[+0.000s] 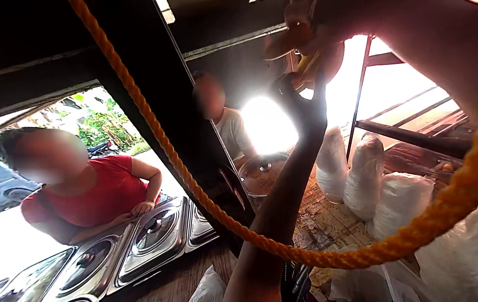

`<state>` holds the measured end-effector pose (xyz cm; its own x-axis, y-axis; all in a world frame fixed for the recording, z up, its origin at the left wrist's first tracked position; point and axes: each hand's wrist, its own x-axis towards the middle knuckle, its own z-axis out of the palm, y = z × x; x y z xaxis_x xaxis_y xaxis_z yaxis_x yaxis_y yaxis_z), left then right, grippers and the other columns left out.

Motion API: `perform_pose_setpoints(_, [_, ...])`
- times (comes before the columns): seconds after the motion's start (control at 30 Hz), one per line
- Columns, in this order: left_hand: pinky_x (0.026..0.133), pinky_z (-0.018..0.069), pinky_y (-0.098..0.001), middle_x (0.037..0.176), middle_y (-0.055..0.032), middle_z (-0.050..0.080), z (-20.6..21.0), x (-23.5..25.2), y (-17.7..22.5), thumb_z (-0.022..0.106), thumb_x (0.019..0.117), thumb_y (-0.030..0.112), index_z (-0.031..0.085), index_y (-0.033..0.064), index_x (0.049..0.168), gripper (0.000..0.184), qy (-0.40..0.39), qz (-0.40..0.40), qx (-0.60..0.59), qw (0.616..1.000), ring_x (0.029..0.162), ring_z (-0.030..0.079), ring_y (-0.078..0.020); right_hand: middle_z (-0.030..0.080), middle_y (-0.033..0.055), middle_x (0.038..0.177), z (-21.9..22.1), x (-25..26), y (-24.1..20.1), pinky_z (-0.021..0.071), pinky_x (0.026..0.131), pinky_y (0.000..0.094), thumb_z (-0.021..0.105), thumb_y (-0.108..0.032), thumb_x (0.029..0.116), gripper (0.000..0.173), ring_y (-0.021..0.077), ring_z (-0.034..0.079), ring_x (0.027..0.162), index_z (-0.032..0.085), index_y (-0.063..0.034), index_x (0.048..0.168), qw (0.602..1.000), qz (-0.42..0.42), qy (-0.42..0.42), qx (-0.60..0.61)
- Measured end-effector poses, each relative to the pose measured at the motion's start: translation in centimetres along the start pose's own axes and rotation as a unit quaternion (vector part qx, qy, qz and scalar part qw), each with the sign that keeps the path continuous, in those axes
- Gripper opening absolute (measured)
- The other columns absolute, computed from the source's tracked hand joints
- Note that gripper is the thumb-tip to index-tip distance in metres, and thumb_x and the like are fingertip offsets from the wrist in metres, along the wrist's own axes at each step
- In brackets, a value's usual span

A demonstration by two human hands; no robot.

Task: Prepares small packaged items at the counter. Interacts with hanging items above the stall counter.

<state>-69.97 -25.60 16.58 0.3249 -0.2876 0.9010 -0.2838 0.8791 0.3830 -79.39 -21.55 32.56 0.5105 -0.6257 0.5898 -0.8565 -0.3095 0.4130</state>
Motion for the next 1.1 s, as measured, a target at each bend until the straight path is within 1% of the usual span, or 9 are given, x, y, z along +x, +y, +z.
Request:
perform_pose_setpoints(0.13, [0.114, 0.0335, -0.0432, 0.157, -0.0176, 0.041, -3.3, 1.7, 0.2, 0.076, 0.0907, 0.021, 0.045, 0.0148, 0.154, 0.071, -0.243, 0.004, 0.059, 0.968, 0.143, 0.039, -0.0350, 0.067, 0.0220, 0.109, -0.2, 0.0, 1.0, 0.0461, 0.082, 0.0642, 0.063, -0.033, 0.0935, 0.034, 0.0430, 0.064, 0.104, 0.068, -0.0103, 0.119, 1.000, 0.011, 0.017, 0.014])
perform_pose_setpoints(0.33, [0.098, 0.0494, -0.0423, 0.121, -0.0162, 0.064, -1.7, 1.6, -3.8, 0.075, 0.0909, 0.011, 0.069, 0.0057, 0.127, 0.037, -0.200, 0.157, 0.008, 0.967, 0.113, 0.061, -0.0278, 0.068, 0.0212, 0.112, -1.5, -0.7, 2.0, 0.0448, 0.085, 0.0695, 0.068, -0.038, 0.0924, 0.041, 0.0438, 0.064, 0.107, 0.066, -0.0159, 0.126, 0.985, 0.135, 0.025, 0.102])
perform_pose_setpoints(0.5, [0.099, 0.0491, -0.0378, 0.122, -0.0173, 0.064, -1.8, 1.4, -3.7, 0.071, 0.0932, 0.007, 0.068, 0.0061, 0.130, 0.037, -0.213, 0.143, -0.016, 0.966, 0.114, 0.061, -0.0265, 0.069, 0.0174, 0.108, -1.3, -1.1, 4.1, 0.0504, 0.090, 0.0572, 0.070, -0.028, 0.0940, 0.039, 0.0323, 0.067, 0.098, 0.064, -0.0051, 0.126, 0.960, 0.177, 0.069, 0.206])
perform_pose_setpoints(0.6, [0.093, 0.0496, -0.0296, 0.107, -0.0157, 0.068, -0.3, 1.7, -3.7, 0.073, 0.0898, 0.007, 0.073, 0.0076, 0.127, 0.037, -0.160, 0.155, -0.037, 0.974, 0.099, 0.064, -0.0210, 0.069, 0.0132, 0.101, -1.0, -1.5, 4.2, 0.0530, 0.084, 0.0511, 0.072, -0.031, 0.0904, 0.043, 0.0256, 0.067, 0.089, 0.064, -0.0058, 0.124, 0.959, 0.169, 0.084, 0.212])
perform_pose_setpoints(0.73, [0.090, 0.0501, -0.0279, 0.102, -0.0167, 0.068, -0.1, 1.8, -2.8, 0.076, 0.0858, 0.005, 0.076, 0.0039, 0.116, 0.031, -0.143, 0.141, -0.045, 0.979, 0.096, 0.064, -0.0211, 0.069, 0.0228, 0.106, -1.0, -3.0, 0.8, 0.0468, 0.081, 0.0687, 0.069, -0.029, 0.0926, 0.038, 0.0468, 0.066, 0.099, 0.063, -0.0081, 0.124, 0.995, 0.070, 0.050, 0.042])
perform_pose_setpoints(0.87, [0.094, 0.0566, -0.0300, 0.114, -0.0138, 0.072, -0.1, 1.7, -4.5, 0.078, 0.0888, 0.019, 0.075, 0.0056, 0.117, 0.032, -0.166, 0.137, -0.057, 0.975, 0.105, 0.070, -0.0163, 0.065, 0.0227, 0.103, 0.7, -5.4, 0.0, 0.0523, 0.066, 0.0564, 0.052, -0.002, 0.1018, 0.023, 0.0435, 0.068, 0.085, 0.063, -0.0009, 0.121, 0.982, -0.121, 0.101, -0.103])
perform_pose_setpoints(0.97, [0.093, 0.0518, -0.0271, 0.108, -0.0160, 0.071, -1.2, 1.6, -2.5, 0.079, 0.0866, 0.013, 0.075, -0.0009, 0.108, 0.026, -0.197, 0.090, -0.104, 0.971, 0.105, 0.066, -0.0174, 0.068, 0.0212, 0.122, 1.7, -7.1, 1.6, 0.0567, 0.087, 0.0518, 0.050, 0.007, 0.0980, 0.037, 0.0395, 0.069, 0.110, 0.062, -0.0014, 0.132, 0.967, -0.166, 0.146, -0.124])
perform_pose_setpoints(1.03, [0.091, 0.0509, -0.0269, 0.106, -0.0169, 0.070, -1.8, 1.5, -1.3, 0.078, 0.0864, 0.009, 0.074, -0.0043, 0.108, 0.026, -0.216, 0.070, -0.122, 0.966, 0.103, 0.065, -0.0179, 0.062, 0.0176, 0.139, 1.8, -7.6, 1.5, 0.0476, 0.108, 0.0477, 0.049, 0.008, 0.0987, 0.042, 0.0346, 0.058, 0.132, 0.061, -0.0066, 0.136, 0.968, -0.180, 0.119, -0.130])
perform_pose_setpoints(1.1, [0.091, 0.0538, -0.0308, 0.112, -0.0161, 0.069, -2.5, 1.6, -1.6, 0.076, 0.0893, 0.010, 0.072, -0.0017, 0.114, 0.028, -0.243, 0.074, -0.113, 0.961, 0.104, 0.065, -0.0201, 0.063, 0.0178, 0.136, 1.7, -7.7, 0.1, 0.0455, 0.110, 0.0472, 0.049, 0.005, 0.1001, 0.034, 0.0353, 0.057, 0.132, 0.062, -0.0073, 0.130, 0.963, -0.197, 0.101, -0.156])
